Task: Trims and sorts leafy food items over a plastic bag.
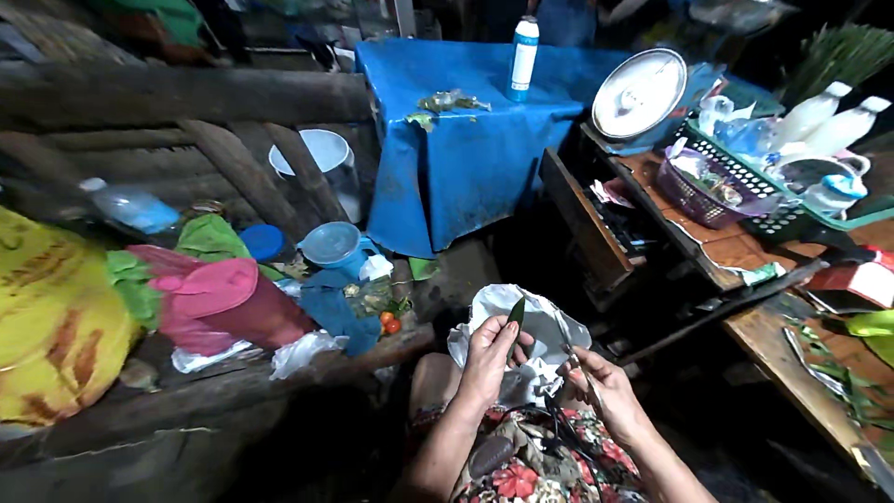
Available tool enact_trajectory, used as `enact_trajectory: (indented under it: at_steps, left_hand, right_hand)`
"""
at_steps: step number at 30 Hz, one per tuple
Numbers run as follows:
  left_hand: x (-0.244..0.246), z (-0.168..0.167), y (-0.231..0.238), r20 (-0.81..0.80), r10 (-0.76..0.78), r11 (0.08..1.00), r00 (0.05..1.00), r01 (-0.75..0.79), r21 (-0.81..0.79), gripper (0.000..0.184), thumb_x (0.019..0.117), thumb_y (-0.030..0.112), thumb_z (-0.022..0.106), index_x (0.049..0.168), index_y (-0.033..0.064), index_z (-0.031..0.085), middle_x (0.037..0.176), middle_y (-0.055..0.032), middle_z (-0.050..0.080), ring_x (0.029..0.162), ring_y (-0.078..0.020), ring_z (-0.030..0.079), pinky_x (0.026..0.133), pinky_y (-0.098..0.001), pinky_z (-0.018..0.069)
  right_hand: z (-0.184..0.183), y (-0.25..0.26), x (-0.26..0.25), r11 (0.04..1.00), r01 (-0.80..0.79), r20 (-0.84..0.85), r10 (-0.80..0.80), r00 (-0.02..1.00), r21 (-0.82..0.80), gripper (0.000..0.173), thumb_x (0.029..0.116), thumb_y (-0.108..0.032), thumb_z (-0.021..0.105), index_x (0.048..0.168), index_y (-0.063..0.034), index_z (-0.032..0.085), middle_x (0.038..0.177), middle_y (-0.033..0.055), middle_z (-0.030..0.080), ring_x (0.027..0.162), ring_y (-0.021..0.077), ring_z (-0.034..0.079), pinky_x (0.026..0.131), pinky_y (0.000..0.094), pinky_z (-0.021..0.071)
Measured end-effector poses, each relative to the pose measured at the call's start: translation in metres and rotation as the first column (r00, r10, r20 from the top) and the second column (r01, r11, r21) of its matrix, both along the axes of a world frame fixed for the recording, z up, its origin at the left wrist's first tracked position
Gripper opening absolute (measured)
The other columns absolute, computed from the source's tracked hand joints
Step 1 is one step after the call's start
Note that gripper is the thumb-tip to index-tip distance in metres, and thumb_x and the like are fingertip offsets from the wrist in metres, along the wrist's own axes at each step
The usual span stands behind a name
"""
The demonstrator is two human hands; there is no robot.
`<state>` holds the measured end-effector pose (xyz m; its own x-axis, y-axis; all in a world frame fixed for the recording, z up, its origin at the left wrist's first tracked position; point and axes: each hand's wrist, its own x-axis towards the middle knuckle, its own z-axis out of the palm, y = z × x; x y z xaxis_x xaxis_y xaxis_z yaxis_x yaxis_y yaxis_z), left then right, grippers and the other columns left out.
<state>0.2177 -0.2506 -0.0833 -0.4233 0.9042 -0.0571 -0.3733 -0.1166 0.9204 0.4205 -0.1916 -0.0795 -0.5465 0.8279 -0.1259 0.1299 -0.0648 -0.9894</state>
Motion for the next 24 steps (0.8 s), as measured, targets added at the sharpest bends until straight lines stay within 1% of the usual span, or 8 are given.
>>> enact_trajectory:
  at_steps: [2,5,7,11,15,18,20,24]
  left_hand:
    - [0.002,0.002,-0.001,0.005,-0.028,1.0,1.0,0.028,-0.007,0.018,0.1052,0.009,0.047,0.106,-0.0012,0.061,0.08,-0.0083,0.073,0.057,-0.0098,0.064,0.052,-0.0211,0.0516]
    - [0.005,0.007,-0.002,0.003,-0.045,0.997,0.999,0.045,-0.061,0.017,0.1059,0.009,0.047,0.104,-0.0003,0.06,0.074,-0.0047,0.069,0.056,-0.009,0.062,0.051,-0.0207,0.0517]
    - [0.006,0.007,-0.003,0.007,-0.052,0.994,0.999,0.052,-0.092,0.018,0.1061,0.009,0.047,0.103,0.0001,0.062,0.071,-0.004,0.067,0.055,-0.0085,0.061,0.051,-0.0201,0.0509]
    - [0.006,0.002,-0.002,0.017,-0.05,0.994,0.999,0.052,-0.097,0.017,0.1054,0.009,0.048,0.1,0.0027,0.062,0.064,-0.0028,0.064,0.051,-0.0075,0.059,0.049,-0.0186,0.0499]
    - [0.007,0.001,0.003,0.036,-0.076,0.988,0.996,0.08,-0.129,0.016,0.1054,0.009,0.048,0.099,0.0025,0.061,0.064,-0.0022,0.062,0.051,-0.0076,0.058,0.048,-0.0188,0.0488]
    - [0.008,0.0,0.006,0.035,-0.119,0.98,0.992,0.123,-0.159,0.016,0.105,0.009,0.048,0.098,0.0019,0.061,0.063,-0.0009,0.06,0.049,-0.0073,0.056,0.045,-0.0191,0.0475]
    - [0.008,-0.001,0.007,0.003,-0.182,0.966,0.983,0.179,-0.188,0.016,0.1043,0.01,0.049,0.096,0.0032,0.061,0.062,0.0006,0.059,0.048,-0.0066,0.054,0.045,-0.0189,0.0459]
    - [0.006,-0.003,0.005,-0.014,-0.27,0.936,0.963,0.26,-0.236,0.014,0.1025,0.01,0.051,0.094,0.0053,0.061,0.061,0.0021,0.056,0.047,-0.0054,0.051,0.044,-0.0182,0.0432]
  right_hand:
    - [0.001,-0.003,-0.002,0.998,-0.069,0.021,0.069,0.997,-0.006,0.057,0.0929,-0.042,0.071,0.131,-0.0007,0.063,0.092,0.0015,0.073,0.067,0.0066,0.064,0.062,0.0226,0.0556]
    - [0.008,-0.009,-0.006,0.994,-0.107,0.089,0.107,0.99,-0.002,0.041,0.0975,-0.026,0.067,0.13,-0.0013,0.064,0.091,0.0002,0.072,0.067,0.0051,0.063,0.062,0.0226,0.0552]
    - [0.01,-0.01,-0.007,0.994,-0.113,0.103,0.112,0.988,0.005,0.036,0.0983,-0.02,0.066,0.129,-0.0004,0.065,0.09,-0.0001,0.072,0.067,0.0037,0.063,0.061,0.0214,0.0551]
    - [0.004,-0.007,-0.006,0.993,-0.121,0.054,0.121,0.991,0.0,0.044,0.0968,-0.024,0.069,0.131,0.0035,0.061,0.092,0.0012,0.071,0.069,0.0052,0.064,0.063,0.0223,0.056]
    - [0.001,-0.001,-0.005,0.989,-0.147,0.038,0.147,0.988,-0.009,0.053,0.0953,-0.034,0.07,0.133,0.0028,0.06,0.1,0.0026,0.072,0.079,0.008,0.067,0.072,0.025,0.0588]
    - [0.001,0.002,-0.005,0.987,-0.16,0.047,0.16,0.986,0.006,0.053,0.0946,-0.034,0.071,0.132,0.0029,0.061,0.101,0.0024,0.072,0.082,0.0072,0.068,0.074,0.0248,0.059]
    - [0.002,0.003,-0.006,0.987,-0.163,0.08,0.162,0.984,-0.003,0.05,0.0945,-0.029,0.072,0.132,0.0015,0.062,0.101,0.002,0.072,0.082,0.006,0.068,0.075,0.0237,0.0591]
    - [0.0,0.005,-0.008,0.986,-0.164,0.106,0.163,0.981,0.001,0.039,0.0967,-0.022,0.07,0.129,-0.0001,0.065,0.093,0.0003,0.072,0.071,0.0035,0.065,0.065,0.0212,0.0566]
